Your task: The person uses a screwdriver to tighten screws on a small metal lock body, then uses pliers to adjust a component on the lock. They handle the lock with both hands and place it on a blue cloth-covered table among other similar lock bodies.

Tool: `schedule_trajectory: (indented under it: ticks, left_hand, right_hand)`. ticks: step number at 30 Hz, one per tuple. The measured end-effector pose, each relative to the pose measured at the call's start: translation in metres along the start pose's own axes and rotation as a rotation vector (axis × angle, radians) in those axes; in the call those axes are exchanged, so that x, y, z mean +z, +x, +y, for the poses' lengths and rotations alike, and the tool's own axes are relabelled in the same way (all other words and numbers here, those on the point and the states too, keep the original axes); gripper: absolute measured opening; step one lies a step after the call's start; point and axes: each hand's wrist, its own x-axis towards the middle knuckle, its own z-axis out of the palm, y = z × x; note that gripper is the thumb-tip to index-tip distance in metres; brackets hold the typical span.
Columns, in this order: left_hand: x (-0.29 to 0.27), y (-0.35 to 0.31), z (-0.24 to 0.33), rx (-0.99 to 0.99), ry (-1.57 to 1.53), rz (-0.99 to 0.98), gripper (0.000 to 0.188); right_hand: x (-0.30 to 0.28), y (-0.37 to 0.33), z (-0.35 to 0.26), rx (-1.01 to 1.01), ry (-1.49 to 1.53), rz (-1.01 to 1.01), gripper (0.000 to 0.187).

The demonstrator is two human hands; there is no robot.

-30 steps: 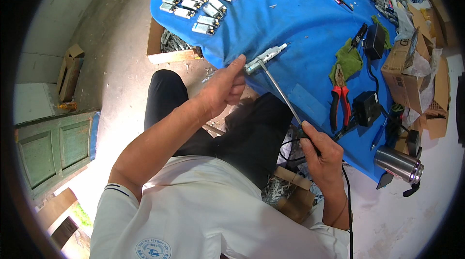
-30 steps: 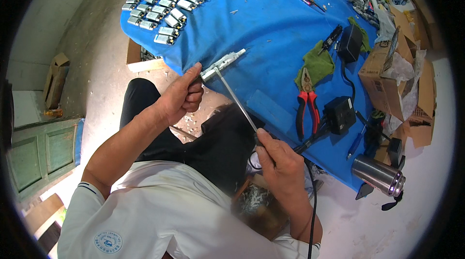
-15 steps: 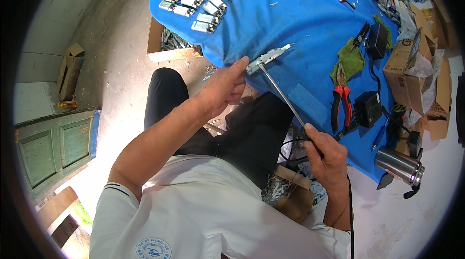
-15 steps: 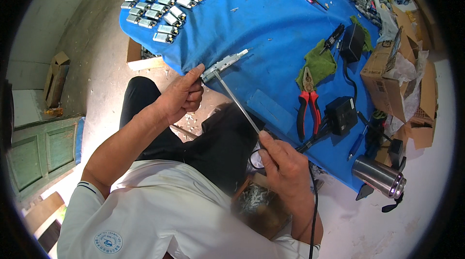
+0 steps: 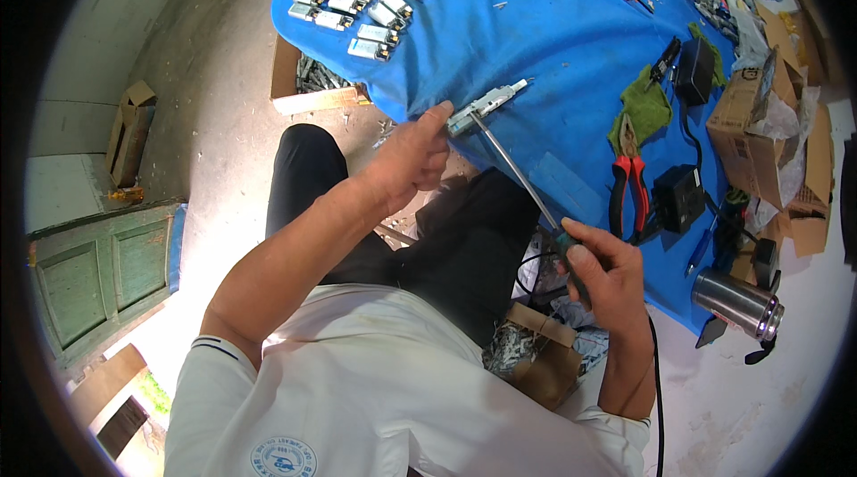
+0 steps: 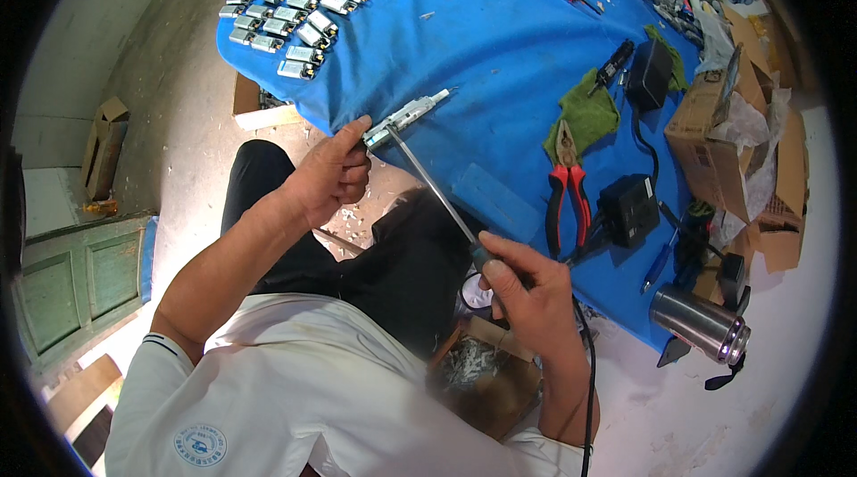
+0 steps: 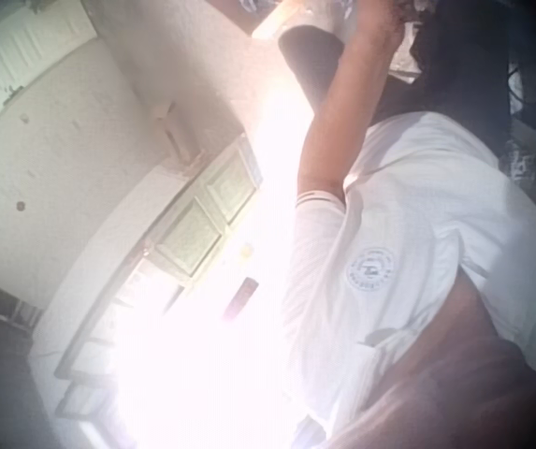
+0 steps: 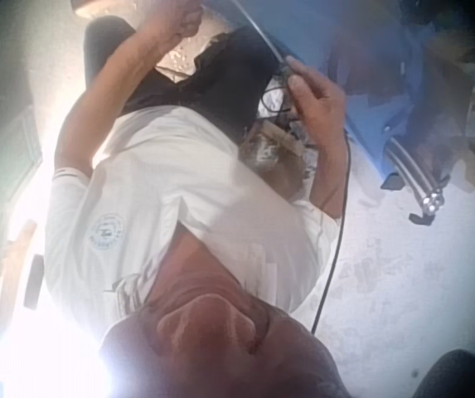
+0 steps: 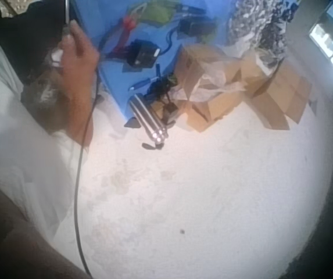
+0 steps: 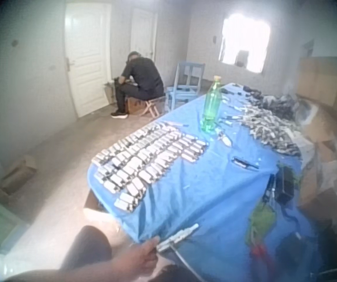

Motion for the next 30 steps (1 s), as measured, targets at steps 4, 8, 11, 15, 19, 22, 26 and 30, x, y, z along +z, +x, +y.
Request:
schedule_trajectory:
  ticks: [4,8,11,15,19,22,26,30]
  left_hand:
    - [-0.002,-0.001,0.001,0.015,-0.005,-0.003,0.052]
    - [0.0,-0.001,0.003,0.01,-0.024,0.003,0.052]
    - [-0.005,0.002,0.002,0.02,-0.025,-0.019,0.053]
    - [-0.008,0.005,0.001,0.007,-0.016,-0.017,0.053]
    - [-0.006,0.001,0.002,0.002,0.009,-0.017,0.053]
    - [-0.007,0.001,0.003,-0.01,0.029,-0.024,0.053]
    - [-0.006,0.0,0.005,-0.015,0.045,-0.006,0.053]
    - [-0.007,0.003,0.006,-0.023,0.045,-0.025,0.053]
  right_hand:
    - [-0.01,0.009,0.0,0.065,0.105,-0.058,0.039]
    - [-0.01,0.009,0.001,0.091,0.179,-0.062,0.039]
    - [-0.009,0.009,0.008,0.11,0.264,-0.087,0.037]
    - [0.009,0.001,0.018,-0.213,-0.134,0.075,0.035]
    - [0.03,-0.004,0.032,-0.663,-0.65,0.258,0.039]
    - [0.029,-0.009,0.023,-0.63,-0.762,0.254,0.04]
    - [0.017,-0.007,0.013,-0.501,-0.599,0.143,0.037]
    - [0.011,-0.002,0.007,-0.315,-0.362,0.099,0.033]
